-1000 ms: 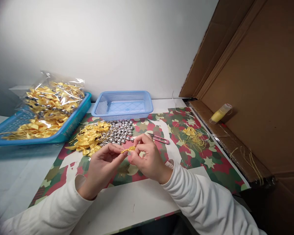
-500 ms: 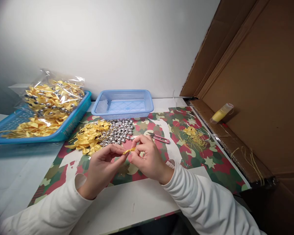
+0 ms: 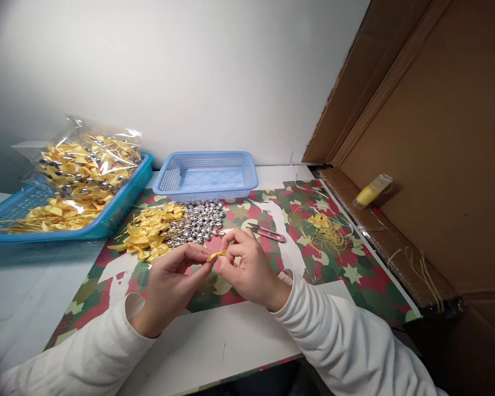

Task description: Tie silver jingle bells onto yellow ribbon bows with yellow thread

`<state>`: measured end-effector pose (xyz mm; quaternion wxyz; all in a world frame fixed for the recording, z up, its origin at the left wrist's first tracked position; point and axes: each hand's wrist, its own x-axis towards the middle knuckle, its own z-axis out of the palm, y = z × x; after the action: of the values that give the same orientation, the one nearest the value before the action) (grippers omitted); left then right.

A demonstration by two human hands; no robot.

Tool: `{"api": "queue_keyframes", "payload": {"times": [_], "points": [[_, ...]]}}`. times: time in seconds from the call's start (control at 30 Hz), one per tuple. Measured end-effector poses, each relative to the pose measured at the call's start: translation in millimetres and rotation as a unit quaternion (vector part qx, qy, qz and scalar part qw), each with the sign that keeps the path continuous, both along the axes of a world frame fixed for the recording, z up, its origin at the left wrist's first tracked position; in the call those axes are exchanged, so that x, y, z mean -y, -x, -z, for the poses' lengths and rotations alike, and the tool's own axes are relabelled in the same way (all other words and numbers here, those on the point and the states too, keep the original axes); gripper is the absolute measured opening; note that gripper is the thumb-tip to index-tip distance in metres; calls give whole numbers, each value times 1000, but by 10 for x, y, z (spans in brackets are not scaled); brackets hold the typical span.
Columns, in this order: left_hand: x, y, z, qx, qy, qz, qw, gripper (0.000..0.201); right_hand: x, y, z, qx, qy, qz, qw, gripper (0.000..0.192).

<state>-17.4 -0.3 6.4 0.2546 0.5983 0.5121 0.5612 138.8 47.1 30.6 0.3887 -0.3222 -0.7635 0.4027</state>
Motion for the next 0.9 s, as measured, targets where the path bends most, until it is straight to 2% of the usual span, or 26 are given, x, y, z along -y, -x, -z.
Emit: {"api": "queue_keyframes", "payload": {"times": [0.5, 0.9], "points": [[19, 6, -31, -87, -98, -12, 991, 15, 15, 5, 72, -8, -21, -8, 1000, 27], [30, -8, -88, -93, -152, -16, 984, 16, 56, 21, 79, -24, -79, 8, 997, 25]]}}
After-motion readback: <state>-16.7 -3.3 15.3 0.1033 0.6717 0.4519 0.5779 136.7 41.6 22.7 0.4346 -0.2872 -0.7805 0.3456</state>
